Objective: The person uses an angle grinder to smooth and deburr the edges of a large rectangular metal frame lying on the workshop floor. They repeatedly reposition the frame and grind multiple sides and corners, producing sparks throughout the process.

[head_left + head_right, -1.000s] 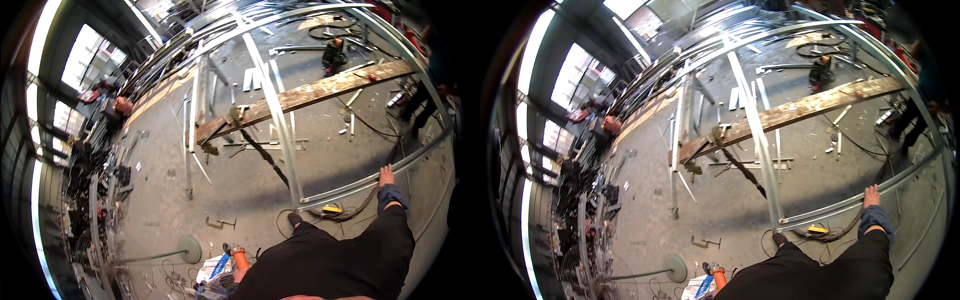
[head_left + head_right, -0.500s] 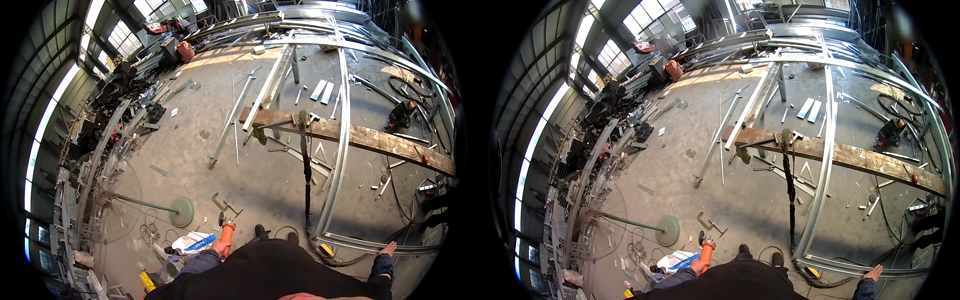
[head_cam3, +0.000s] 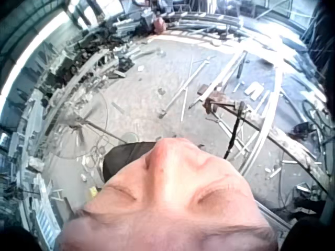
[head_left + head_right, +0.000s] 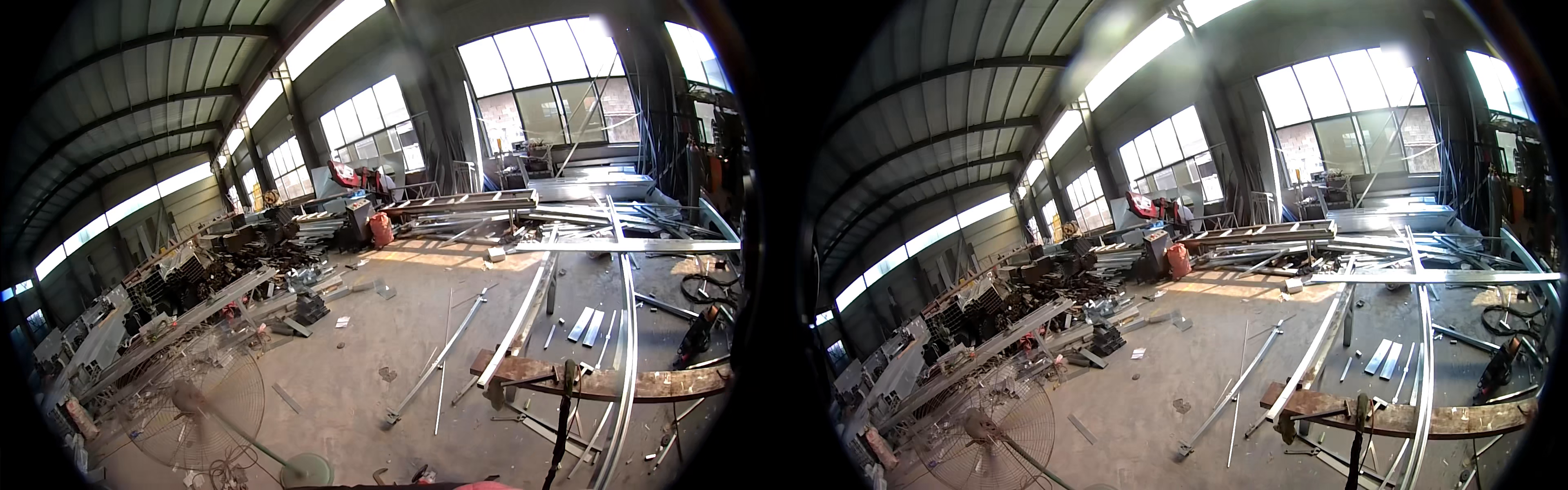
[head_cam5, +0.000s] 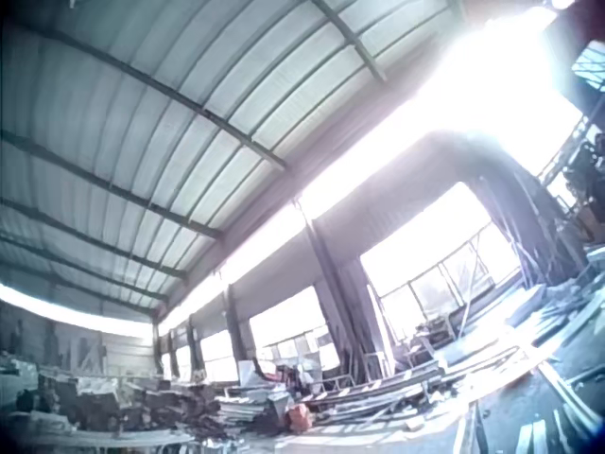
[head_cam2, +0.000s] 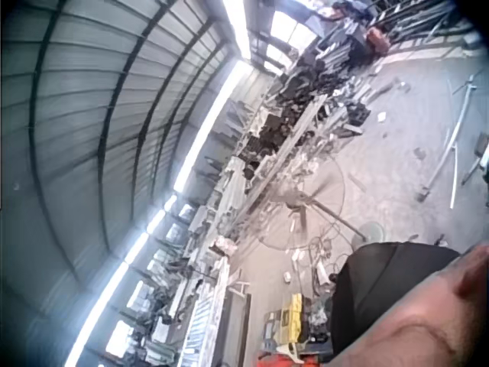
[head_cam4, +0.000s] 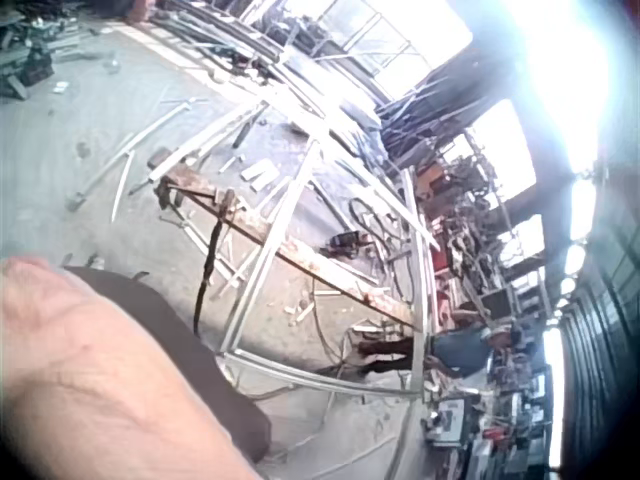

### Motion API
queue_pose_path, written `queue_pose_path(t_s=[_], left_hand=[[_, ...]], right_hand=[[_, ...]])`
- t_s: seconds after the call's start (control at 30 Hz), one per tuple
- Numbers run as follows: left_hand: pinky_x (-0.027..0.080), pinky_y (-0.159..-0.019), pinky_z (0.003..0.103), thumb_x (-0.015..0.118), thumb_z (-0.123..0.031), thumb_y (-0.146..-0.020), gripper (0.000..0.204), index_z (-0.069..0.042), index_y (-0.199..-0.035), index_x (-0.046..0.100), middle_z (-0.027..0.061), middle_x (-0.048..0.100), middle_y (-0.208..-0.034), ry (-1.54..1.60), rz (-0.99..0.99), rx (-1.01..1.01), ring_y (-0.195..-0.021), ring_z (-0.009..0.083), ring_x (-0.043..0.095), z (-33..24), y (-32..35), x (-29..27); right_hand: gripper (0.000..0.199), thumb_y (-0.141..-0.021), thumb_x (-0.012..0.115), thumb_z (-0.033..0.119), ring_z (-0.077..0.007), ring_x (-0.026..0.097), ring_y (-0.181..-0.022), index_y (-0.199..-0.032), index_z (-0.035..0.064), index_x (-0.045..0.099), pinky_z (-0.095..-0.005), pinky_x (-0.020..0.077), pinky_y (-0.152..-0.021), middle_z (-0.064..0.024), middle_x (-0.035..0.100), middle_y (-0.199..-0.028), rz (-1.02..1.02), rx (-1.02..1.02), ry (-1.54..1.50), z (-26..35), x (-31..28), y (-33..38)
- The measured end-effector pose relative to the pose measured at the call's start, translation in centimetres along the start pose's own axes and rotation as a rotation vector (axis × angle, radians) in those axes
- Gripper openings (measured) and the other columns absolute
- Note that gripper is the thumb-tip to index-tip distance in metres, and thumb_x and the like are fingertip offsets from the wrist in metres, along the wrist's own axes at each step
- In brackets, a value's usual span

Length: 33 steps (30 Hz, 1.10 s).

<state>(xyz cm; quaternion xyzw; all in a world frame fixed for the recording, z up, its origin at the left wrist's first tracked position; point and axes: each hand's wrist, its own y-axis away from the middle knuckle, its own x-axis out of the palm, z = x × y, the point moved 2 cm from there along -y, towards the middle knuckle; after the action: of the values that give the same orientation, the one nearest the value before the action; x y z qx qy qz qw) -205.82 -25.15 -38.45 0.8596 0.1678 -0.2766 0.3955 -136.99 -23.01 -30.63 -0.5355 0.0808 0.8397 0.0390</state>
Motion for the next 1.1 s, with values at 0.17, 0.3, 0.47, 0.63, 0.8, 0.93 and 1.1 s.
queue_pose_path(t_s=[0.17, 0.3, 0.47, 0.63, 0.8, 0.93, 1.1], left_hand=[[0.057, -0.067, 0.039, 0.09, -0.041, -0.067, 0.06, 0.003, -0.104, 0.072, 0.0131, 0.073, -0.085, 0.017, 0.053, 0.031, -0.073, 0.0261, 0.071, 2.6, 0.7, -2.2], [0.057, -0.067, 0.039, 0.089, -0.04, -0.067, 0.06, 0.004, -0.104, 0.072, 0.0131, 0.073, -0.085, -0.011, 0.134, 0.079, -0.074, 0.026, 0.071, 1.4, 0.5, -3.5], [0.057, -0.068, 0.039, 0.089, -0.04, -0.067, 0.06, 0.004, -0.104, 0.072, 0.013, 0.073, -0.085, -0.068, 0.243, 0.109, -0.074, 0.0259, 0.071, -6.5, 0.7, -5.9], [0.057, -0.068, 0.039, 0.089, -0.039, -0.068, 0.059, 0.004, -0.104, 0.071, 0.0129, 0.073, -0.086, -0.157, 0.363, 0.157, -0.074, 0.0258, 0.071, -10.7, 0.0, -4.2], [0.056, -0.069, 0.039, 0.089, -0.038, -0.068, 0.059, 0.005, -0.104, 0.071, 0.0128, 0.073, -0.086, -0.237, 0.428, 0.215, -0.075, 0.0257, 0.071, -14.8, 0.2, -1.8], [0.056, -0.069, 0.039, 0.089, -0.038, -0.068, 0.059, 0.005, -0.104, 0.07, 0.0127, 0.073, -0.086, -0.273, 0.44, 0.266, -0.075, 0.0256, 0.071, -18.1, 1.6, 0.4], [0.056, -0.069, 0.039, 0.089, -0.037, -0.068, 0.058, 0.005, -0.104, 0.07, 0.0126, 0.073, -0.087, -0.283, 0.448, 0.31, -0.075, 0.0255, 0.071, -20.7, 3.9, 3.9]], right_hand=[[0.075, -0.086, 0.073, 0.027, -0.0357, 0.049, -0.133, -0.15, 0.004, 0.042, -0.0452, 0.0402, -0.11, -0.0247, 0.048, -0.147, 0.603, -0.183, -0.239, 12.4, 9.9, 2.2], [0.069, -0.088, 0.071, 0.031, -0.0348, 0.053, -0.129, -0.147, 0.0042, 0.047, -0.0459, 0.0426, -0.106, -0.024, 0.053, -0.142, 0.949, -0.102, -0.24, 12.7, 16.5, 7.6], [0.062, -0.091, 0.069, 0.036, -0.0336, 0.059, -0.123, -0.143, 0.0044, 0.054, -0.0467, 0.0456, -0.102, -0.0231, 0.061, -0.137, 1.202, -0.113, -0.276, 10.0, 20.6, 15.3], [0.071, -0.083, 0.074, 0.048, -0.032, 0.061, -0.12, -0.138, 0.0059, 0.059, -0.0454, 0.0474, -0.098, -0.0206, 0.062, -0.138, 0.915, -0.189, -0.472, 9.2, 23.9, 21.8], [0.063, -0.08, 0.075, 0.051, -0.033, 0.068, -0.106, -0.126, 0.009, 0.065, -0.0447, 0.051, -0.091, -0.0204, 0.071, -0.117, 0.807, 0.017, -0.545, 10.5, 20.1, 25.4], [0.062, -0.085, 0.069, 0.052, -0.0341, 0.071, -0.098, -0.131, 0.0113, 0.064, -0.0454, 0.0533, -0.089, -0.0167, 0.074, -0.108, 0.838, 0.48, -0.633, 11.4, 14.4, 24.7], [0.047, -0.093, 0.062, 0.032, -0.0215, 0.074, -0.087, -0.133, 0.0073, 0.066, -0.0346, 0.0586, -0.074, -0.0115, 0.077, -0.103, 0.783, 0.818, -0.779, 7.1, 13.5, 24.0]])
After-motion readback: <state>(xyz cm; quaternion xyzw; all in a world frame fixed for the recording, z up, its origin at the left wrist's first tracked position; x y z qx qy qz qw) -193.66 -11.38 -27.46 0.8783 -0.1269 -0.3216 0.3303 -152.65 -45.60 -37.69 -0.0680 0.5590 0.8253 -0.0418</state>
